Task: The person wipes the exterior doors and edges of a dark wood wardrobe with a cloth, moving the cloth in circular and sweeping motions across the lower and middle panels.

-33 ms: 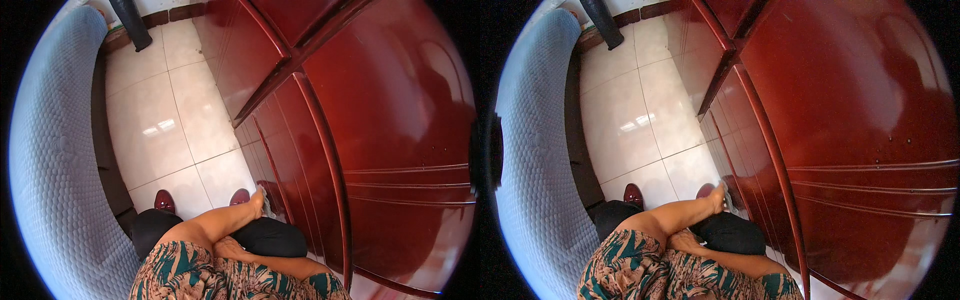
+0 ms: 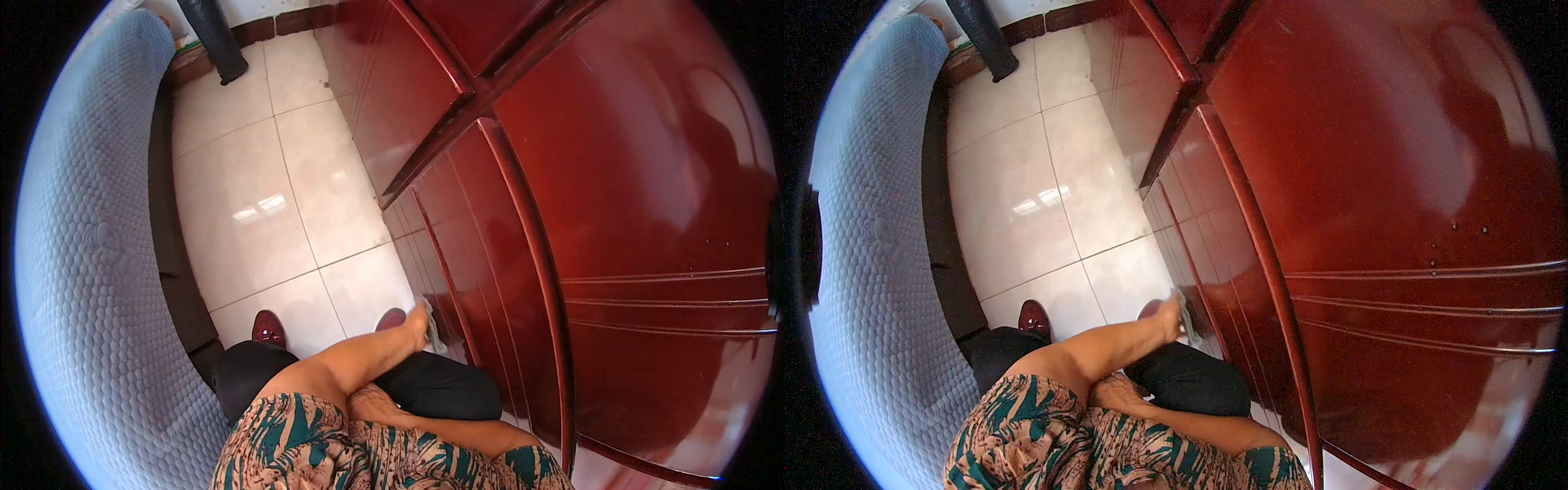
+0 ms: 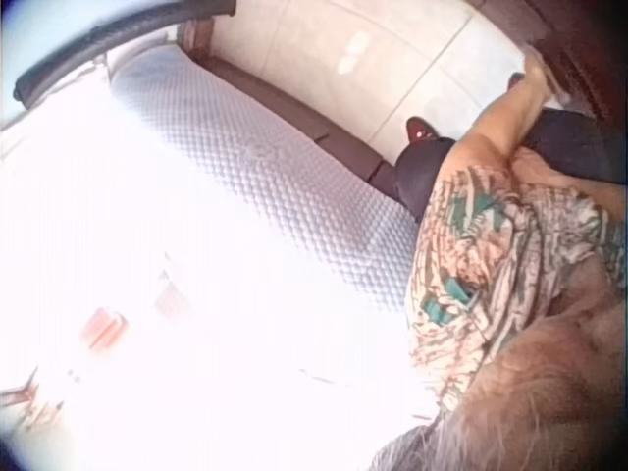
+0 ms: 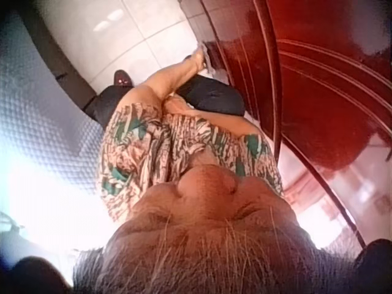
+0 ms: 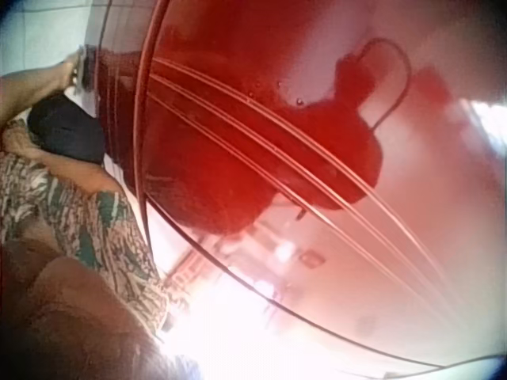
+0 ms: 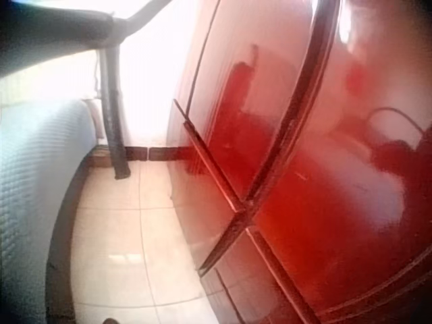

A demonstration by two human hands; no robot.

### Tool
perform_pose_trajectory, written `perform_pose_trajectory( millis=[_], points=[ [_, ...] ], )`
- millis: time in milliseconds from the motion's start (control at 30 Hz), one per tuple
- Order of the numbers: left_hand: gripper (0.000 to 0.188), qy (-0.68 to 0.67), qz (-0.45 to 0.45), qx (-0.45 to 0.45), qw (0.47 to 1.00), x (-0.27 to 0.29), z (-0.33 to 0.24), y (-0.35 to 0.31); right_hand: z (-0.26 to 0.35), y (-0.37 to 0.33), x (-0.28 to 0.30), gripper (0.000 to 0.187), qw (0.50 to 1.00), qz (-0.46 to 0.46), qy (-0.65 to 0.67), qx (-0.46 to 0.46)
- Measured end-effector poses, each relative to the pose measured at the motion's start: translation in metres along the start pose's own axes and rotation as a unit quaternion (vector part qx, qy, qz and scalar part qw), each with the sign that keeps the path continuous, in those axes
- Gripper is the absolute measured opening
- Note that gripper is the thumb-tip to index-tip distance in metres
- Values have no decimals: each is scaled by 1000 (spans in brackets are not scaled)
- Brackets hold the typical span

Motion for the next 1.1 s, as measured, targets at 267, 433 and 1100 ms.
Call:
perform_pose_trajectory(
  millis=[267, 433, 1100],
  points=[
    [65, -170, 80, -200, 962, 35, -168, 32, 11, -8, 25, 31, 999, -36, 4, 7],
    [64, -189, 74, -265, 943, 62, -182, 52, 9, -10, 22, 30, 1000, -2, -14, -20],
    [74, -172, 150, -328, 917, 67, -195, 60, 12, -13, 18, 33, 999, 8, -18, -32]
  ],
)
Point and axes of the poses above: each hand's wrist, its own y-axis towards the middle knuckle, its own x-axis out of the back of the hand, z = x × y, the point moved 9 cm from there along y, towards the middle knuckle, and after that the axes turned 4 degrees about x, right-handed, at the moved point
